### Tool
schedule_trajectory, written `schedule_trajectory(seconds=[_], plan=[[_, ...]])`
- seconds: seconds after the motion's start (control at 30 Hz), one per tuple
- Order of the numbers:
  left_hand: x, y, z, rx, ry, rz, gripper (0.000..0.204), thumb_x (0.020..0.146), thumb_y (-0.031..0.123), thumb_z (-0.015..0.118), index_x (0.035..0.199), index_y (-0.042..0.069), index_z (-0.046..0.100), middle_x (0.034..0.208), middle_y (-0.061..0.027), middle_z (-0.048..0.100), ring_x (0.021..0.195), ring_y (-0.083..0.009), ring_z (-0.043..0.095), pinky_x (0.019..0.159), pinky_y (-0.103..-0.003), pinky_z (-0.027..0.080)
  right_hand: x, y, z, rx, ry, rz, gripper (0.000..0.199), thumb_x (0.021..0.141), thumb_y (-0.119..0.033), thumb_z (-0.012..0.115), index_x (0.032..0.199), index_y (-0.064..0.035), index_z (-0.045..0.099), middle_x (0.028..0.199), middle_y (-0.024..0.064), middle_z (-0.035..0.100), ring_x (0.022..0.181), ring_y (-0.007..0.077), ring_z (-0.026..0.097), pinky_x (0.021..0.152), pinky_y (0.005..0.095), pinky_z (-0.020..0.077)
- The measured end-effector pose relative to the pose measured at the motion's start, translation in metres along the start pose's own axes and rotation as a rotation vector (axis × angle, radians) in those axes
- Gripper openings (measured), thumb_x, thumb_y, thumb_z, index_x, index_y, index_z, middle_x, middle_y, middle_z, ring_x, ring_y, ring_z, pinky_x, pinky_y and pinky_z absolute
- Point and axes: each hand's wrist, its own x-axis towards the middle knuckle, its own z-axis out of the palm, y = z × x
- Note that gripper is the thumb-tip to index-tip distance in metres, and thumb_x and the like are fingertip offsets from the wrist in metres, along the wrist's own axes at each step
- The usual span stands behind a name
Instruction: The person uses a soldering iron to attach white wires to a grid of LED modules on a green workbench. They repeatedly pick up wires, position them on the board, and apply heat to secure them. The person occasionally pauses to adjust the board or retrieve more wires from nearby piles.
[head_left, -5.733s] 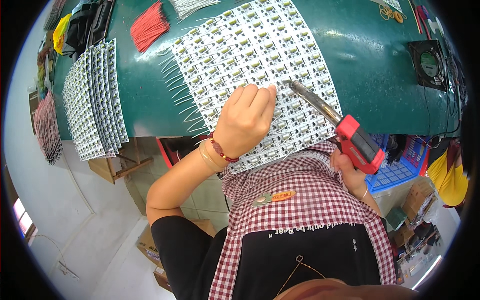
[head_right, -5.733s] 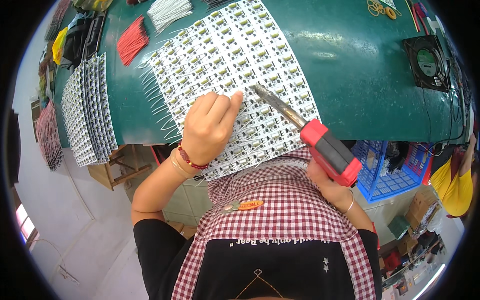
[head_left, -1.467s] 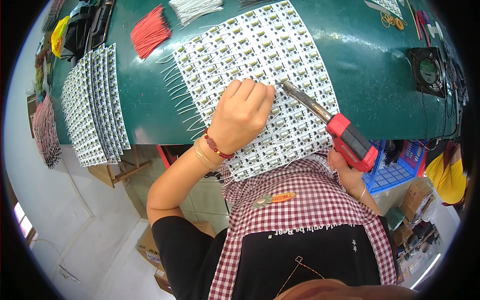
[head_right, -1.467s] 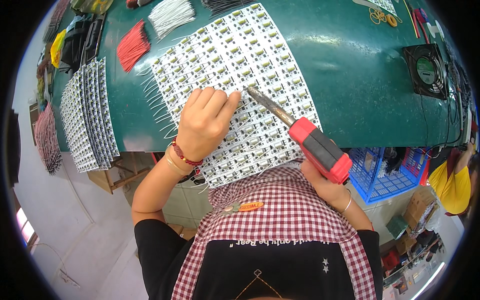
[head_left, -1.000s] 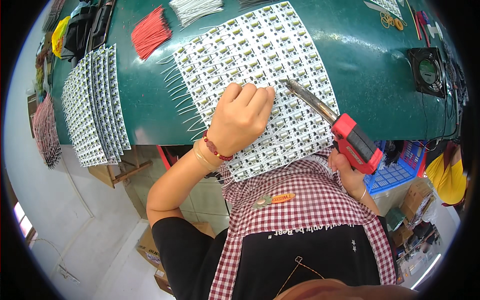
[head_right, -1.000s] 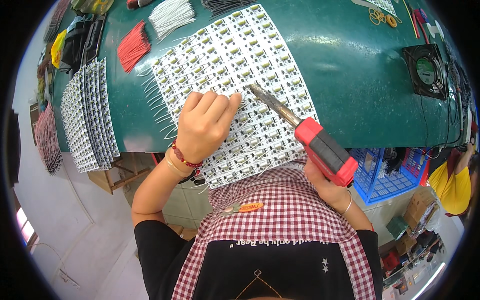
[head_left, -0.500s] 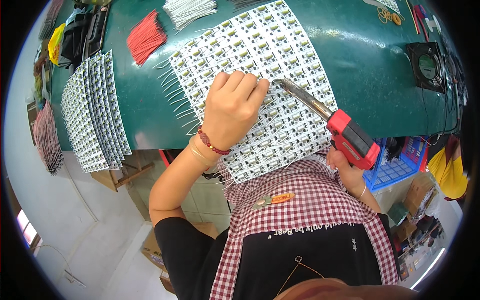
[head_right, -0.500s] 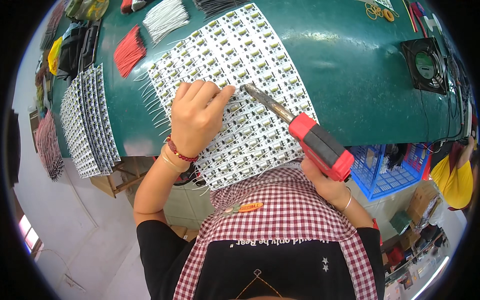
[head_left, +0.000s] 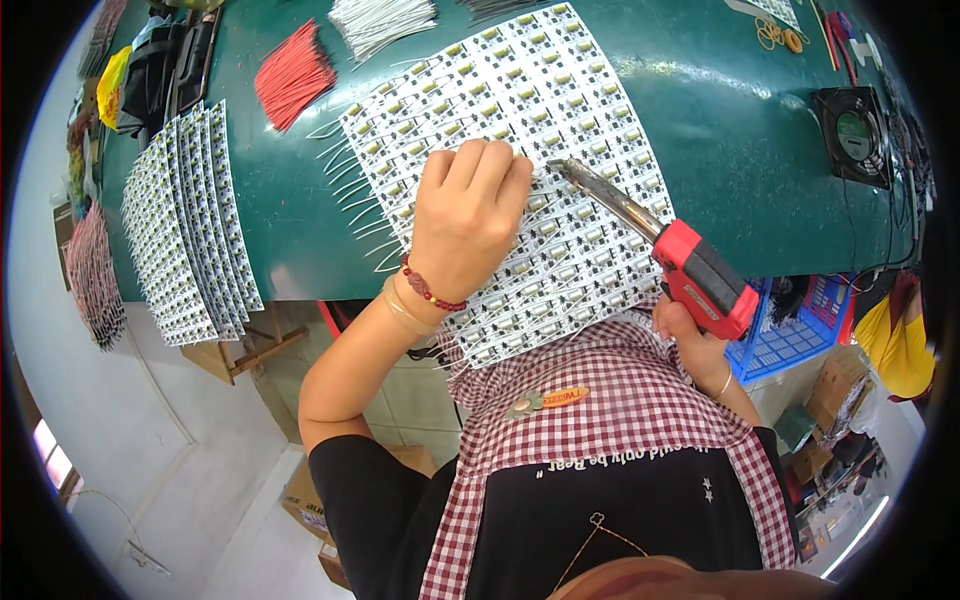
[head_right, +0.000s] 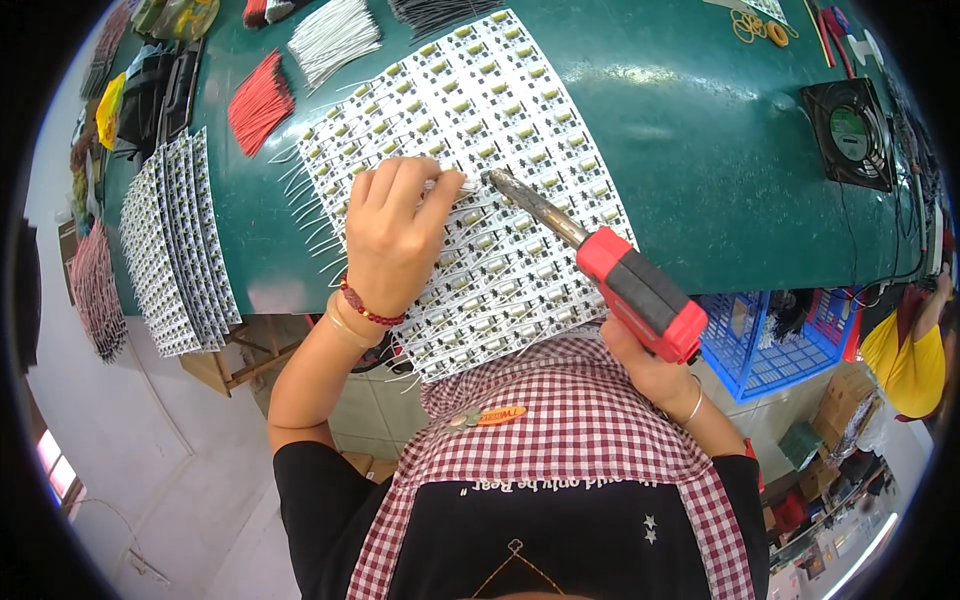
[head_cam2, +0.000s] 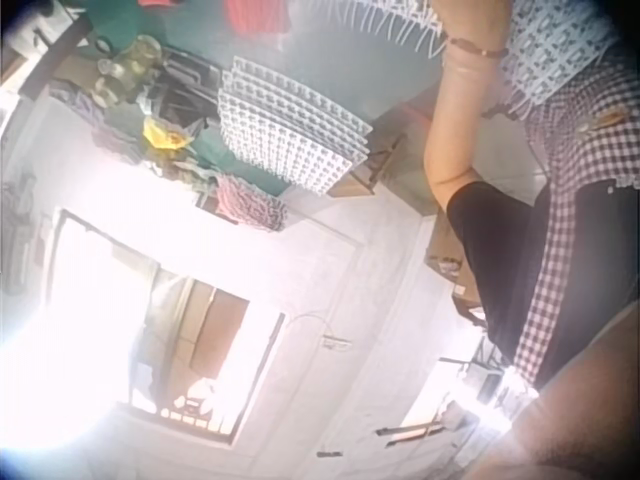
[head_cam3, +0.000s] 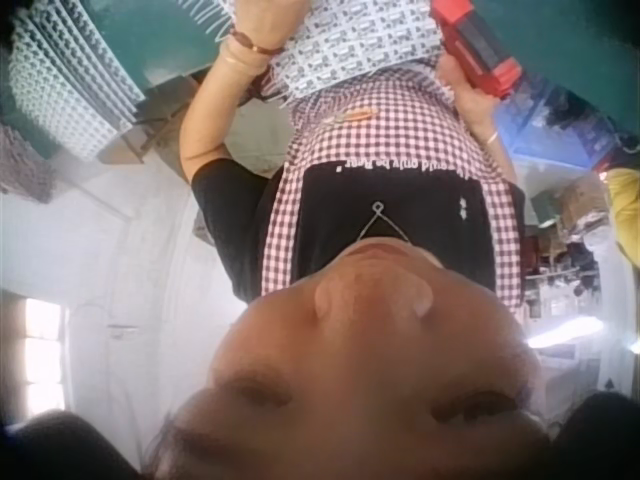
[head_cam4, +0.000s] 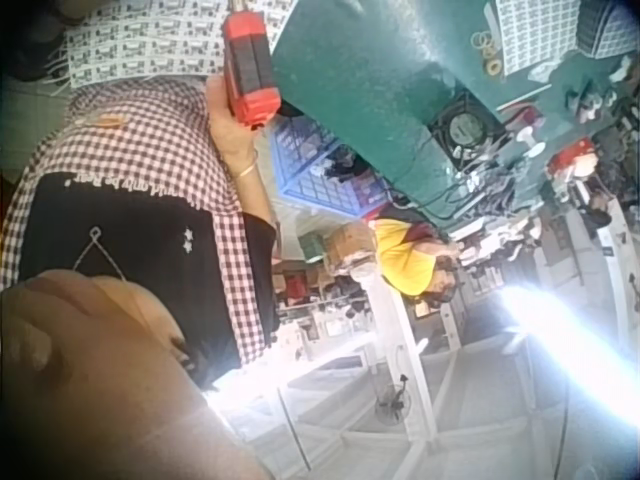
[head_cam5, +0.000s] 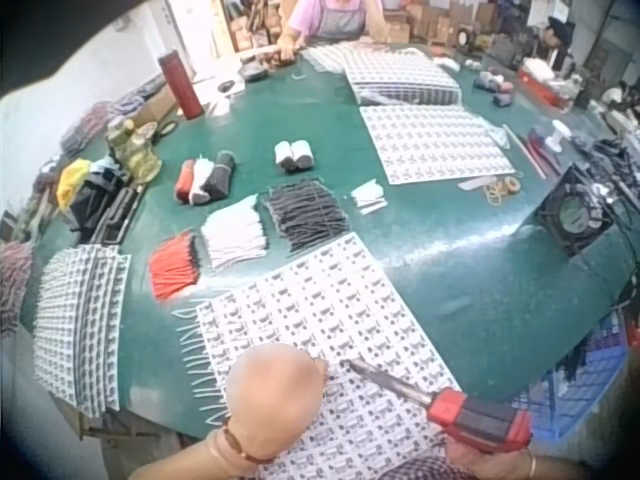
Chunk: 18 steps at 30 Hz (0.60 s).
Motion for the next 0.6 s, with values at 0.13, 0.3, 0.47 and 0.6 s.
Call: schedule_trajectory(seconds=[0.13,0.3,0.47,0.6], plan=[[-0.002,-0.002,-0.001,-0.055,0.021,0.009,0.027,0.067,0.003,0.064,0.094,0.003,0.067,0.074,-0.0043,0.048,0.071,-0.0197,0.051,0.064,-0.032,0.041,0.001,-0.001,0.001,0.013,0.006,0.001,0.016,0.096,-0.011,0.053,0.102,0.0041,0.052,0.064,0.0062,0.050,0.055,0.0142,0.048,0.056,0.0310,0.0443],[-0.002,-0.004,-0.002,-0.146,0.014,0.031,0.031,0.065,-0.003,0.064,0.096,0.002,0.068,0.073,-0.0049,0.047,0.070,-0.0205,0.050,0.063,-0.032,0.043,0.003,-0.004,0.002,0.025,0.020,-0.003,0.015,0.097,-0.012,0.054,0.094,0.0023,0.054,0.063,0.0058,0.049,0.054,0.0144,0.048,0.056,0.0310,0.0444],[-0.002,-0.011,0.003,-0.215,0.021,0.064,0.032,0.063,-0.004,0.064,0.095,0.001,0.068,0.073,-0.0051,0.047,0.069,-0.0205,0.050,0.063,-0.032,0.043,0.002,-0.003,0.004,0.023,0.045,0.017,0.017,0.097,-0.014,0.054,0.090,0.0014,0.053,0.063,0.0053,0.049,0.055,0.0142,0.048,0.055,0.0304,0.0442],[0.001,-0.011,0.003,-0.223,0.007,0.071,0.031,0.063,-0.004,0.064,0.093,0.000,0.067,0.073,-0.0054,0.046,0.070,-0.0206,0.050,0.063,-0.032,0.043,0.003,-0.003,0.003,0.007,0.025,0.014,0.020,0.097,-0.016,0.054,0.085,0.0003,0.052,0.063,0.0050,0.049,0.055,0.0136,0.048,0.055,0.0297,0.0438]])
